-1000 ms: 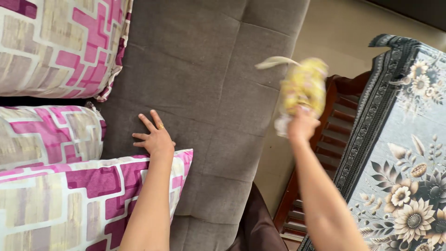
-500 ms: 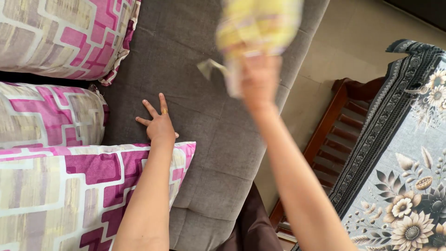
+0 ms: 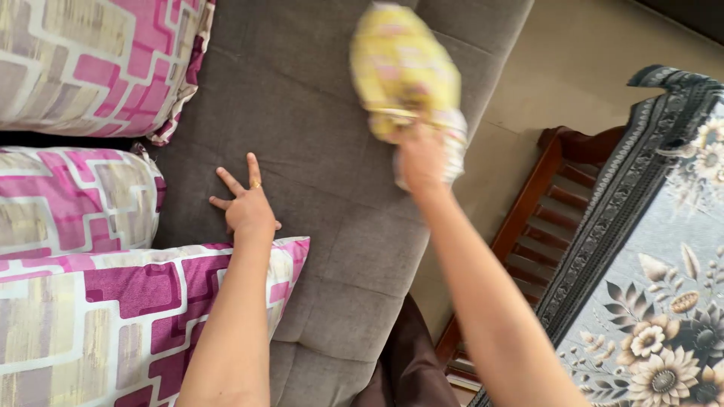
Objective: The person wipes the surface of a gray sofa using a yellow cloth, moving patterned pillows aside to reach different sections. They then move to a nearby bed and wipe the dark wooden headboard with the same cloth.
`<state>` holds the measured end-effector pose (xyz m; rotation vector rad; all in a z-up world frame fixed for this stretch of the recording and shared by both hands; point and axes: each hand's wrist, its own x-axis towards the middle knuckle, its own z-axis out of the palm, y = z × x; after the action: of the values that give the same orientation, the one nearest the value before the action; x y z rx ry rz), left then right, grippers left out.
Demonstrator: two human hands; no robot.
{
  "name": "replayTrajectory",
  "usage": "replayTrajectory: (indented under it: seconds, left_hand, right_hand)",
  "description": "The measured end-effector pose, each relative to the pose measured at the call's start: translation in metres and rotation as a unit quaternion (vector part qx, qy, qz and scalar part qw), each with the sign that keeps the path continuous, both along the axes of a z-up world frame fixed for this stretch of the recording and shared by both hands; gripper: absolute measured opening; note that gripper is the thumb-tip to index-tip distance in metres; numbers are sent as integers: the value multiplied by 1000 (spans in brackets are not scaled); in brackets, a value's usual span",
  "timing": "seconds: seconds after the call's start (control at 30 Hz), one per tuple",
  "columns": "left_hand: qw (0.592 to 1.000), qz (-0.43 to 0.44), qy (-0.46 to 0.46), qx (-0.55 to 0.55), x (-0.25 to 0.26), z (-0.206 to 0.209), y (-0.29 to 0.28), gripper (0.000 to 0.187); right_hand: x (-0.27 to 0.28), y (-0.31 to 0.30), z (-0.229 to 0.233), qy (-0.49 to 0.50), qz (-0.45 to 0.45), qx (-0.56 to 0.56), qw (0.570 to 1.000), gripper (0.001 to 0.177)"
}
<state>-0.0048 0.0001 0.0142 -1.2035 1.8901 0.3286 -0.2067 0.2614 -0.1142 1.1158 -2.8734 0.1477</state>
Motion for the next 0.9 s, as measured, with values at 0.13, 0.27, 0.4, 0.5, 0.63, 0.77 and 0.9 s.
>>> replayTrajectory:
  seconds: [0.13, 0.27, 0.4, 0.5, 0.63, 0.77, 0.9]
  left_hand:
    - [1000, 6, 12, 7, -10, 12, 0, 153]
    - [998, 44, 43, 9, -25, 8, 8, 149]
    - [996, -46, 60, -41, -31, -7, 18, 148]
    - [995, -37, 87, -26, -30, -15, 19, 146]
    - [992, -10, 126, -7, -29, -15, 16, 148]
    - [993, 15, 107, 48, -31, -1, 12, 144]
    - [989, 35, 114, 82, -34, 6, 9, 139]
  right_hand:
    - [-21, 161, 6, -21, -104, 251, 962, 36]
    - [-29, 222, 29, -156, -367, 170, 901, 48]
    - [-43, 181, 63, -57, -389, -68, 917, 61]
    - [-57, 95, 88, 73, -246, -232, 938, 58]
    - [-27, -51, 120, 91, -33, -263, 960, 63]
    - [49, -176, 115, -46, 228, -225, 946, 44]
    - [91, -186, 59, -37, 262, -42, 963, 24]
